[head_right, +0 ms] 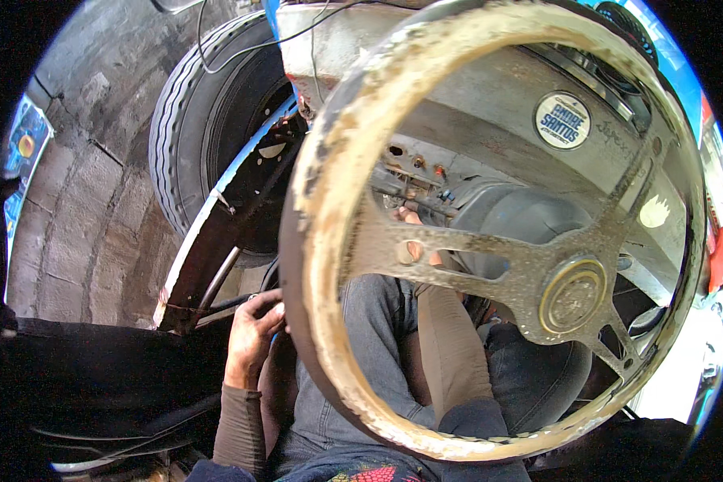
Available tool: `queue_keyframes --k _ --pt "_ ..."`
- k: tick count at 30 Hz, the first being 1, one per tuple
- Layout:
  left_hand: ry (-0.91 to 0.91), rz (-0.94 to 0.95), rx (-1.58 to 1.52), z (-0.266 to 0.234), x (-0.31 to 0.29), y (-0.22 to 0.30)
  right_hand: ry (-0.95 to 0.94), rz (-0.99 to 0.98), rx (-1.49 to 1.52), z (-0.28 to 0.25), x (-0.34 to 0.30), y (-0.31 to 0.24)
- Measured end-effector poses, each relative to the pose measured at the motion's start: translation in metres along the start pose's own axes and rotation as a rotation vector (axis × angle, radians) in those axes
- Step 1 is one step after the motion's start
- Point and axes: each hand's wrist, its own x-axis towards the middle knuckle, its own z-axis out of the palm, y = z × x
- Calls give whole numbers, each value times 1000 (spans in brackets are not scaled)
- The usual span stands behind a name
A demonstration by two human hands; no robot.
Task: The person retrieves a small metal part from a jar in a parts shop, then enters a blue jeepney and installs the part into the dashboard area using a screwdriver. The person handles the part, aligns it, and secures it with the tool.
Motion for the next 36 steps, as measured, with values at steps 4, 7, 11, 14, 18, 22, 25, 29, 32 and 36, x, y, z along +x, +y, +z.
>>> queue_keyframes --k 4,7,11,14,18,22,25,29,32,36 --pt "96 51 116 -1 -16 5 -22 5 -21 -3 -10 2" --pt "99 171 327 6 -23 10 -38 8 -49 -6 -17 5" --pt "177 102 115 24 -30 8 -68 14 -61 -6 -25 7" --pt "192 52 223 34 -27 5 -89 26 -80 -4 -28 9" --pt "156 143 247 41 -21 1 -96 34 -96 -6 -28 13" --pt "195 64 236 41 -19 1 -100 37 -110 -7 -29 17" --pt "198 51 226 37 -18 0 -105 36 -122 -5 -31 19" --pt "207 84 198 32 -18 -5 -117 37 -155 -5 -36 21" --pt "183 70 161 28 -20 -8 -130 29 -195 -8 -39 23" --pt "123 15 -102 24 -20 -6 -160 5 -323 -9 -51 17"
